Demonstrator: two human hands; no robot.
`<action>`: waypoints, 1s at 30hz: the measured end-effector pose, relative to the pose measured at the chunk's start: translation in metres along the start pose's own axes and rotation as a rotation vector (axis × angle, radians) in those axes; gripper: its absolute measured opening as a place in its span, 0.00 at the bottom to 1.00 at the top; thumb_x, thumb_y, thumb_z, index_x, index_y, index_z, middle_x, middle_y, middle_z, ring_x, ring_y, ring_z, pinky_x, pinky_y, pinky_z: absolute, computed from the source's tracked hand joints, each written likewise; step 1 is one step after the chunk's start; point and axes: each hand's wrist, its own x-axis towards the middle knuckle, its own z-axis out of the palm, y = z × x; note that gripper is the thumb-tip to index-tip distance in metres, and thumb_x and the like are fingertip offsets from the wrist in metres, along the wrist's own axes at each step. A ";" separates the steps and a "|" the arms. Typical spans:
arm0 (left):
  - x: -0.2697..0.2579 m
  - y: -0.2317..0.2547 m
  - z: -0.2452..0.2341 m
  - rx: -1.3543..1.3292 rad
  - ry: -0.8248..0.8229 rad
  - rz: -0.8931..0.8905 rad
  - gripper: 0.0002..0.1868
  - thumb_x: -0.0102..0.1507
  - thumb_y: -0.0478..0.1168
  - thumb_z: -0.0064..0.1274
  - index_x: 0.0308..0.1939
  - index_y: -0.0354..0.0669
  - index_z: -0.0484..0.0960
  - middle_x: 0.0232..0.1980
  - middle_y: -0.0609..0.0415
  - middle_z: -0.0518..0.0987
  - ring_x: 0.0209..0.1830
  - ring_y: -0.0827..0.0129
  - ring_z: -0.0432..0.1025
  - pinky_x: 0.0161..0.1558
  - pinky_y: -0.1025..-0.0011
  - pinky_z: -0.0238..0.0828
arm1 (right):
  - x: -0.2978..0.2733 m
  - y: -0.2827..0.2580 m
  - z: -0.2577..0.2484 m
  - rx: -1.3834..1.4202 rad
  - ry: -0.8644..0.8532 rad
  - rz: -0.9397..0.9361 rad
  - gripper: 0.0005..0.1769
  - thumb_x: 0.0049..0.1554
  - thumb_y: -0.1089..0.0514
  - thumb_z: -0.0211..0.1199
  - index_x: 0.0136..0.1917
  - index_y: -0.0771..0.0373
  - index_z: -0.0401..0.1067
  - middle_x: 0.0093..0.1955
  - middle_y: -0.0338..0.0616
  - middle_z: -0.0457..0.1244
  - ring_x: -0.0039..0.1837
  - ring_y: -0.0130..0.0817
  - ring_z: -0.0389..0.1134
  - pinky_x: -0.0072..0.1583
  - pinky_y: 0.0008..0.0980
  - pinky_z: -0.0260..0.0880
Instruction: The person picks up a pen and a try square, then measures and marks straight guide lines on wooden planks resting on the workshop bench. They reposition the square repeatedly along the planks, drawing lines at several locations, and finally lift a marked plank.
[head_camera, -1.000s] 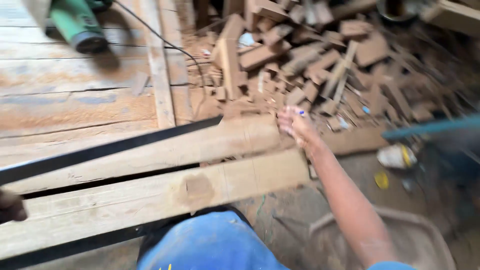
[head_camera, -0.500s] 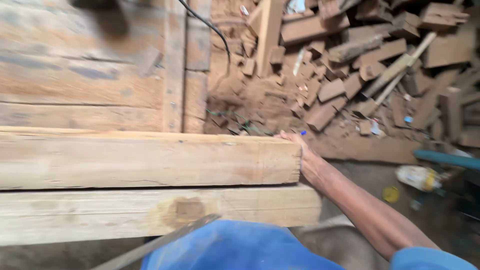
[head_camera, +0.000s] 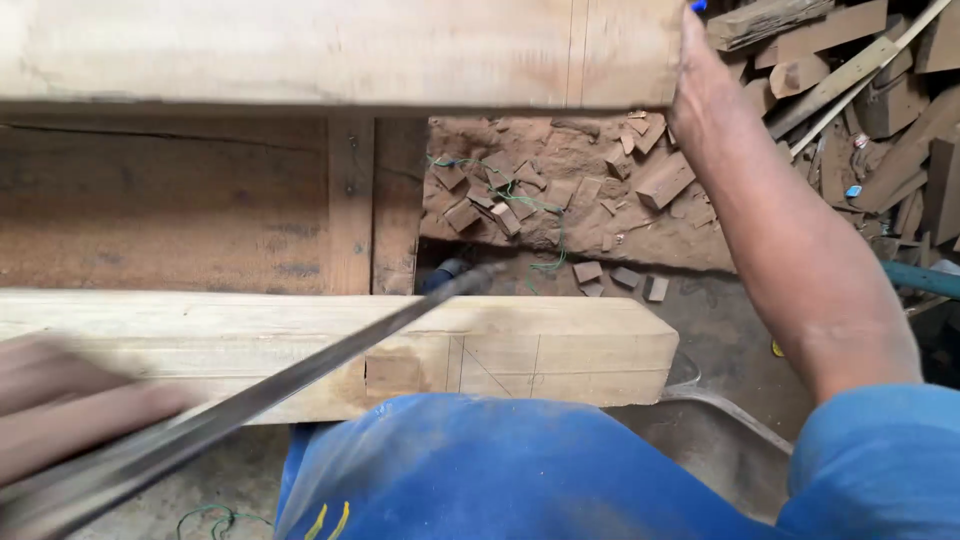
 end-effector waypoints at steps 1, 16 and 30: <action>0.032 0.059 0.032 0.017 -0.016 0.013 0.30 0.58 0.51 0.60 0.66 0.59 0.82 0.52 0.64 0.85 0.52 0.72 0.77 0.54 0.72 0.76 | 0.013 -0.001 0.003 -0.015 -0.008 -0.048 0.30 0.67 0.35 0.38 0.70 0.48 0.69 0.73 0.38 0.67 0.66 0.27 0.67 0.62 0.49 0.69; 0.200 0.105 0.086 0.061 -0.892 -0.446 0.22 0.69 0.51 0.52 0.64 0.50 0.77 0.55 0.44 0.84 0.53 0.58 0.80 0.59 0.65 0.77 | -0.191 0.086 0.016 0.114 -0.192 0.003 0.17 0.67 0.55 0.47 0.55 0.71 0.70 0.53 0.54 0.67 0.50 0.34 0.72 0.51 0.35 0.77; 0.187 0.055 0.108 -0.402 -0.688 -0.105 0.35 0.54 0.45 0.62 0.67 0.56 0.77 0.74 0.56 0.73 0.67 0.58 0.71 0.67 0.65 0.65 | -0.204 0.103 0.102 0.079 -0.585 0.260 0.14 0.54 0.68 0.68 0.53 0.70 0.68 0.47 0.58 0.71 0.47 0.37 0.75 0.47 0.33 0.80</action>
